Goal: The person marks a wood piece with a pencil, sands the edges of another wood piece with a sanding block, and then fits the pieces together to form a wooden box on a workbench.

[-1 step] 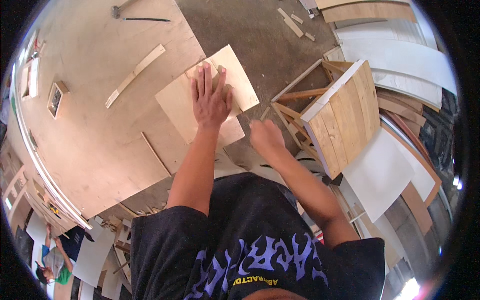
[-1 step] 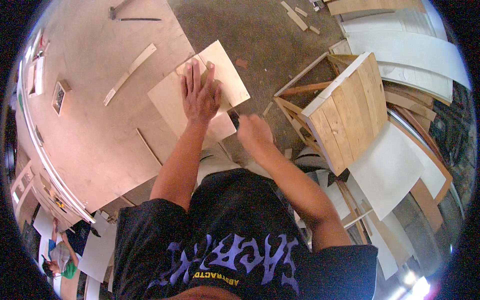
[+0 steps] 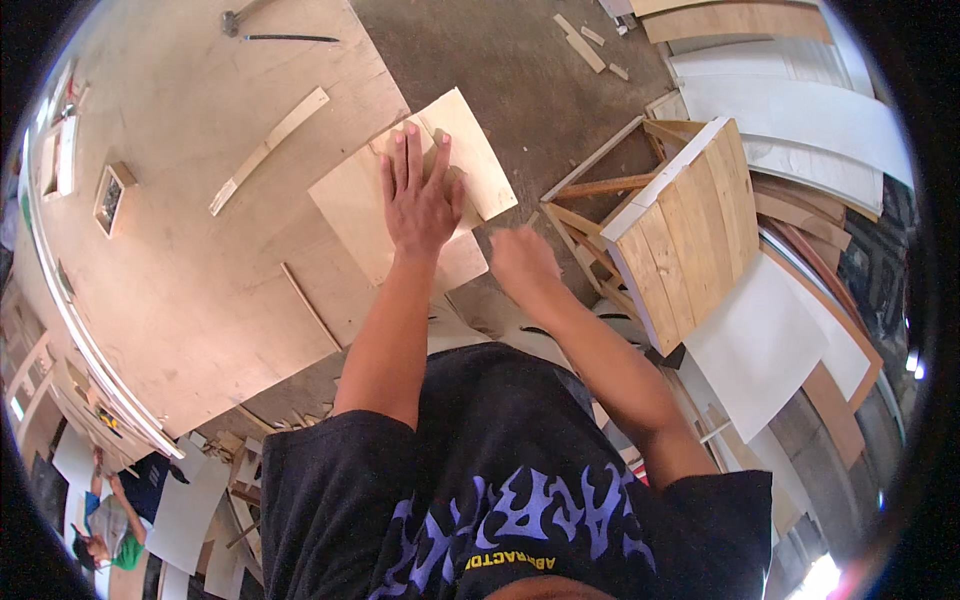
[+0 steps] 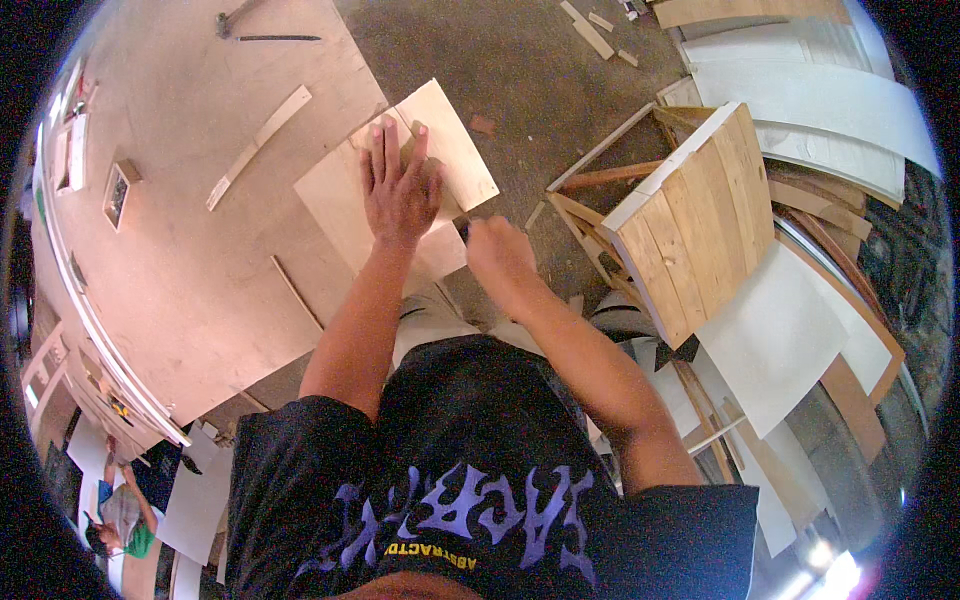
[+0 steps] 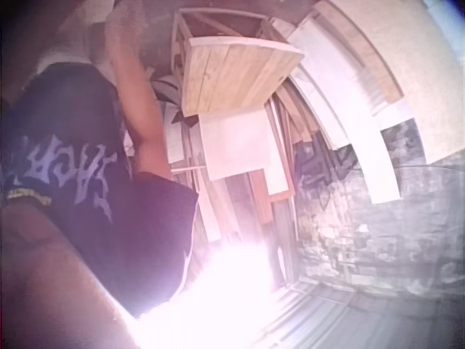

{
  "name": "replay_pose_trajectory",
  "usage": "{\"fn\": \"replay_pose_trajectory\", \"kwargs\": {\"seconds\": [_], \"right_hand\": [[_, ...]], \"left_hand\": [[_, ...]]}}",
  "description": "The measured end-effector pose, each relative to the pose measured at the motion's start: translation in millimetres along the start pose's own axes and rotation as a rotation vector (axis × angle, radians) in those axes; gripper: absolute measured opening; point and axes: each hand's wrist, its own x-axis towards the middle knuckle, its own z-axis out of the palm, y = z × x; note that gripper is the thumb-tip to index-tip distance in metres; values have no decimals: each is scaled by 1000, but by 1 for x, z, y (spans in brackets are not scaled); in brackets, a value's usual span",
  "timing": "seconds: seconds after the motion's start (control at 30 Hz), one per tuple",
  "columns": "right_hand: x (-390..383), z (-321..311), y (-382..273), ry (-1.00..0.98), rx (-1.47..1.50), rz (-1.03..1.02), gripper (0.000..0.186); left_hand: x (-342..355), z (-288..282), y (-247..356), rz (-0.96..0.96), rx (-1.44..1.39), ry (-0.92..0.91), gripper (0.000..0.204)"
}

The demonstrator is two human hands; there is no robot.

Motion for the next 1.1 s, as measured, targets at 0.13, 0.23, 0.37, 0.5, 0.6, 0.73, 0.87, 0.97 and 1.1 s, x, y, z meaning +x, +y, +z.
{"fn": "replay_pose_trajectory", "kwargs": {"seconds": [0.13, 0.23, 0.37, 0.5, 0.6, 0.73, 0.87, 0.97, 1.1], "right_hand": [[8, -4, -12, -98, -98, 57, 30], [-16, -11, -7, -81, -72, 76, 31], [2, -5, -11, -87, -54, 97, 32], [-27, -13, -11, -92, -81, 162, 28], [5, -1, -10, -30, -77, 64, 32], [-8, 0, -10, -109, -72, 161, 32], [0, -1, -15, -87, -49, 159, 33], [-2, -2, -15, -83, -76, 143, 34], [-18, 4, -9, -65, -74, 166, 34]], "left_hand": [[-1, -1, -2, -16, 4, -20, 63], [-2, 2, -2, -17, -17, -10, 64], [0, 0, 0, -28, 13, -67, 62], [-1, -1, -2, -23, -21, -33, 63], [-1, -1, -1, -4, -16, -13, 63], [-1, -3, -2, 3, -11, -41, 63], [-4, 4, -5, 16, -8, -46, 65], [-2, -1, -4, -11, 22, -130, 66], [-1, -2, -2, -21, -24, -84, 63]]}}
